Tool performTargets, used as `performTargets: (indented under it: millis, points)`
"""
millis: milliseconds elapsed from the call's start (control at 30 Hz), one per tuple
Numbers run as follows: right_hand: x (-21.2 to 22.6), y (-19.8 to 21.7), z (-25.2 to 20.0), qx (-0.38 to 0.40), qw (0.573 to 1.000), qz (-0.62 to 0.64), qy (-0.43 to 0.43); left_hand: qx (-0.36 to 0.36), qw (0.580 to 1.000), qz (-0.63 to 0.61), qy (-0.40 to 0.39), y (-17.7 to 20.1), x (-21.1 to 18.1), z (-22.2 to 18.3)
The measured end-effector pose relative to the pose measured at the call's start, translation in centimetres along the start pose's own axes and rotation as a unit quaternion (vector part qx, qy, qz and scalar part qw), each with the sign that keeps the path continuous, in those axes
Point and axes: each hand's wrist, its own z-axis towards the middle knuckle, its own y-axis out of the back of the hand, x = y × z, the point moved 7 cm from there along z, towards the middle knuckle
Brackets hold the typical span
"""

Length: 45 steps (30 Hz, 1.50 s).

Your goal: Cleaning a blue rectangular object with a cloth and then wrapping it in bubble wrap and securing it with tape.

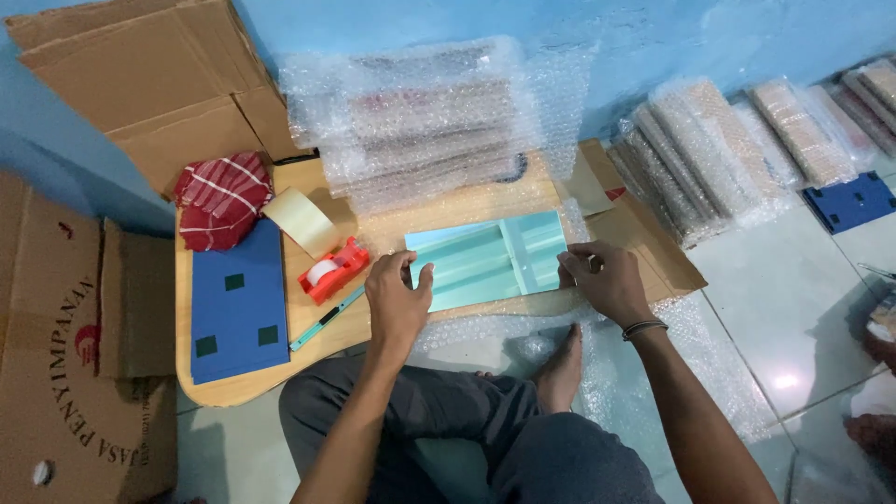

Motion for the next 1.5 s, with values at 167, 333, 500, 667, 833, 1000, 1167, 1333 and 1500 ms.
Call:
performTargets:
  millis: [167,333,500,667,833,1000,1167,1333,1500]
  points:
    - [0.1,0.1,0.0,-0.005,1.000,0.004,0.005,-0.008,0.999,0.015,-0.032,0.6,-1.0,-0.1]
    - [-0.2,0.0,-0.4,-0.022,0.999,0.039,-0.013,-0.014,0.998,0.051,-0.031,0.2,-0.7,-0.2]
    - [-0.2,0.5,-0.7,-0.076,0.995,0.065,0.027,-0.002,0.999,0.026,-0.019,1.2,-1.7,-0.2]
    - [3.7,0.7,-3.1,-0.108,0.986,-0.010,0.128,-0.010,0.999,0.021,-0.029,1.3,-2.0,-0.2]
    - [5.5,-1.3,-4.1,-0.170,0.928,-0.113,0.312,-0.004,1.000,0.014,-0.024,1.4,-2.0,-0.4]
    - [9.2,-2.0,-5.9,-0.123,0.894,-0.192,0.386,0.002,0.999,0.006,-0.034,1.9,-2.4,-0.4]
    - [7.7,-2.1,-6.3,-0.162,0.871,-0.242,0.395,-0.017,0.998,0.000,-0.052,1.8,-1.6,-0.4]
    - [7.0,-2.2,-6.0,-0.161,0.859,-0.290,0.389,-0.008,0.999,-0.007,-0.053,1.6,-1.8,-0.5]
    - [7.4,-2.3,-5.4,-0.150,0.892,-0.209,0.371,0.004,0.999,-0.005,-0.032,1.6,-1.6,-0.4]
